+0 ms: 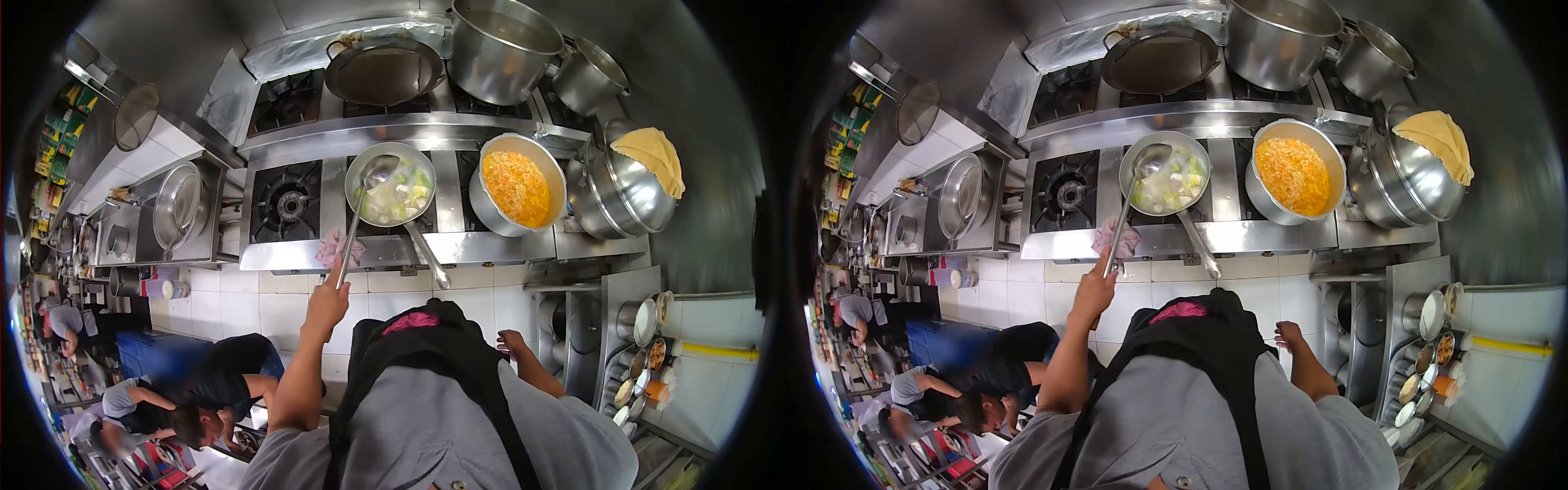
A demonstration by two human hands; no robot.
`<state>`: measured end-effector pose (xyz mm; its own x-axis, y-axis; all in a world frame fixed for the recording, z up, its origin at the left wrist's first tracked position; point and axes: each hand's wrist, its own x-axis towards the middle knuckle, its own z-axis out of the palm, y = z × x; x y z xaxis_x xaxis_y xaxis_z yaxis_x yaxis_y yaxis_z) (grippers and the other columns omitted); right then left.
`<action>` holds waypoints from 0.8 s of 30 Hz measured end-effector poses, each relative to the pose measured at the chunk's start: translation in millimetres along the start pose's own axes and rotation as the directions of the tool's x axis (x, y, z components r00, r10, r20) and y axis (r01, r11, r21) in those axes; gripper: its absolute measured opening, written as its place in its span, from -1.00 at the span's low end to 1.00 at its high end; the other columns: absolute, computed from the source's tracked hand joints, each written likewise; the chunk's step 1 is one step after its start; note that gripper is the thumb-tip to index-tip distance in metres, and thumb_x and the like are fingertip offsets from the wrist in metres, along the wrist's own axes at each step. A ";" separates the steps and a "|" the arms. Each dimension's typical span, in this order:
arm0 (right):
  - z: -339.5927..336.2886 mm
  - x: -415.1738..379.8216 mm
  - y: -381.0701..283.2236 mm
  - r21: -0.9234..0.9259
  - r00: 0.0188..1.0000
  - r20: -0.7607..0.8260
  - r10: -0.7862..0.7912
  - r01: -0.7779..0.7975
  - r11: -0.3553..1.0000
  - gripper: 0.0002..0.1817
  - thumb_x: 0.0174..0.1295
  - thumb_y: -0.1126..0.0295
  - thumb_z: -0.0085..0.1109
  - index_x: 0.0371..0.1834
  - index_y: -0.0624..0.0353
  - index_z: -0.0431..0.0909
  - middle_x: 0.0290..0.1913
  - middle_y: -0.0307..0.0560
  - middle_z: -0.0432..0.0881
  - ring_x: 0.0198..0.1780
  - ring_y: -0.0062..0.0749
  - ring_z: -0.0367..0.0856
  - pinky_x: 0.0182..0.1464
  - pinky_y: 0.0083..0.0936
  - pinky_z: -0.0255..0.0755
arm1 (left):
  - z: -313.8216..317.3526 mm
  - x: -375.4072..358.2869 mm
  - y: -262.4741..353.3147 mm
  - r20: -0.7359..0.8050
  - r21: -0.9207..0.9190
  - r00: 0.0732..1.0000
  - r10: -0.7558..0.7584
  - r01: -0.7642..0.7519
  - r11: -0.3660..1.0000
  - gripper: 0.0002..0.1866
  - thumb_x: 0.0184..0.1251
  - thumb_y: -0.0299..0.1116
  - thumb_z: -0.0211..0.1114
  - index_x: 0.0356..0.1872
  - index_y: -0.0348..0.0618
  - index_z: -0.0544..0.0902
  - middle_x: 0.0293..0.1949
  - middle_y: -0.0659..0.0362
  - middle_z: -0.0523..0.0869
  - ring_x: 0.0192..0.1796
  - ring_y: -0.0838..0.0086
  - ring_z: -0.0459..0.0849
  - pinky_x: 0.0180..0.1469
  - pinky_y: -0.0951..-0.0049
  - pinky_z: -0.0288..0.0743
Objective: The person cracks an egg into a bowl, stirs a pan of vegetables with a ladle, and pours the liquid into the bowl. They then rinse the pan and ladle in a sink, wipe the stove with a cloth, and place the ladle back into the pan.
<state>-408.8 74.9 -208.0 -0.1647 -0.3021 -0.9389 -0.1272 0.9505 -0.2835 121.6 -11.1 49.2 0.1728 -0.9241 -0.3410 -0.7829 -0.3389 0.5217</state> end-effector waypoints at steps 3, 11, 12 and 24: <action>0.2 4.5 9.2 0.017 1.000 -0.003 0.005 -0.005 1.000 -0.64 0.32 0.19 0.14 0.14 0.02 0.50 -0.12 -0.15 0.62 -0.27 -0.35 0.59 -0.26 -0.29 0.52 | -8.5 1.4 -8.7 -0.023 -0.043 0.999 0.036 -0.037 0.998 -0.33 0.39 -0.33 0.22 0.52 0.00 0.26 -0.04 -0.35 0.68 0.00 -0.27 0.66 0.02 -0.03 0.55; 20.8 -6.9 -21.2 0.040 0.998 0.035 -0.053 0.051 0.998 -0.68 0.34 0.18 0.12 0.09 0.04 0.53 -0.14 -0.19 0.62 -0.28 -0.37 0.59 -0.26 -0.32 0.52 | 60.8 32.9 -29.3 -0.131 -0.002 0.966 0.221 -0.223 0.975 -0.31 0.45 -0.28 0.18 0.56 0.06 0.17 -0.18 -0.21 0.74 -0.29 -0.14 0.74 -0.21 0.06 0.63; 21.6 -10.6 -26.9 0.056 0.997 0.040 -0.063 0.060 0.997 -0.68 0.34 0.17 0.13 0.08 0.03 0.54 -0.15 -0.21 0.62 -0.27 -0.38 0.59 -0.25 -0.33 0.53 | 54.2 31.3 -20.7 0.095 -0.400 0.995 0.011 0.028 0.916 -0.33 0.48 -0.27 0.16 0.57 0.11 0.16 -0.32 -0.02 0.67 -0.46 0.12 0.66 -0.39 0.18 0.58; 4.0 9.5 -12.1 -0.021 1.000 0.026 -0.013 0.014 1.000 -0.68 0.35 0.18 0.13 0.10 0.02 0.54 -0.09 -0.16 0.63 -0.23 -0.33 0.60 -0.20 -0.29 0.54 | 10.3 13.4 -16.1 -0.128 0.255 0.984 0.122 -0.086 0.963 -0.29 0.43 -0.25 0.16 0.57 0.05 0.14 -0.38 -0.27 0.71 -0.33 -0.17 0.72 -0.25 -0.12 0.59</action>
<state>-404.9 60.7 -214.3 -0.1378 -0.3128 -0.9398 -0.1505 0.9444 -0.2923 130.4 -16.2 28.2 0.1512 -0.9735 -0.1716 -0.9215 -0.2016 0.3319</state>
